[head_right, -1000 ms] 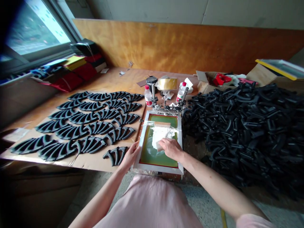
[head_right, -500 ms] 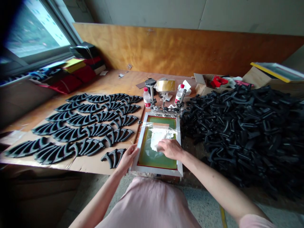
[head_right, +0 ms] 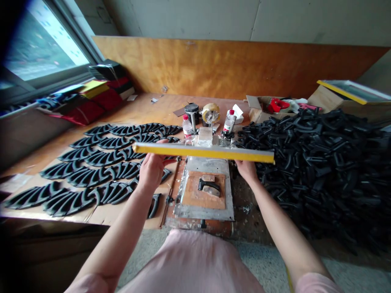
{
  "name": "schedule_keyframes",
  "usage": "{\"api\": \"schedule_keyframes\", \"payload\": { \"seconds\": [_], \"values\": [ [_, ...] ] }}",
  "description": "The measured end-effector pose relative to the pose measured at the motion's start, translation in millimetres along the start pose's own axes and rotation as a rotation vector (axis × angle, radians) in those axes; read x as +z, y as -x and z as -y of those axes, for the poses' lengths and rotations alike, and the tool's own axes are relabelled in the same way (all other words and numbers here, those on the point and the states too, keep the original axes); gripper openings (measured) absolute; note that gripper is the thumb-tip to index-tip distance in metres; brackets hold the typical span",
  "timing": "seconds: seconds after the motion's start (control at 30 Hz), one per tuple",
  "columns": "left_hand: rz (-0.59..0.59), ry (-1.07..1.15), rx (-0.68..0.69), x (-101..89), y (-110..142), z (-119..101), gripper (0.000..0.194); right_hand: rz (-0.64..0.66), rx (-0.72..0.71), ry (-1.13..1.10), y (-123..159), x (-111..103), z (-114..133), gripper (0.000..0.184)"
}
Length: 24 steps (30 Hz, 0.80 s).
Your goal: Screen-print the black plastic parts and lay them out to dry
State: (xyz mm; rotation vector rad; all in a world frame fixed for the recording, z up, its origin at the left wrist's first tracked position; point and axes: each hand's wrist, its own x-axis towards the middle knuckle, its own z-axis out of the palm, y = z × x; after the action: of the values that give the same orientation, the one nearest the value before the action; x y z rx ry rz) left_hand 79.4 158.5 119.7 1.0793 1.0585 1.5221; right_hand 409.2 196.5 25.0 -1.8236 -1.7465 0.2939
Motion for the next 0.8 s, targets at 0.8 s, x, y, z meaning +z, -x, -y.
{"api": "schedule_keyframes", "payload": {
  "seconds": [0.8],
  "values": [
    [-0.572,-0.552,-0.936,-212.1,149,150,0.034,0.411,-0.091,0.625,59,12,-81,0.031]
  ]
}}
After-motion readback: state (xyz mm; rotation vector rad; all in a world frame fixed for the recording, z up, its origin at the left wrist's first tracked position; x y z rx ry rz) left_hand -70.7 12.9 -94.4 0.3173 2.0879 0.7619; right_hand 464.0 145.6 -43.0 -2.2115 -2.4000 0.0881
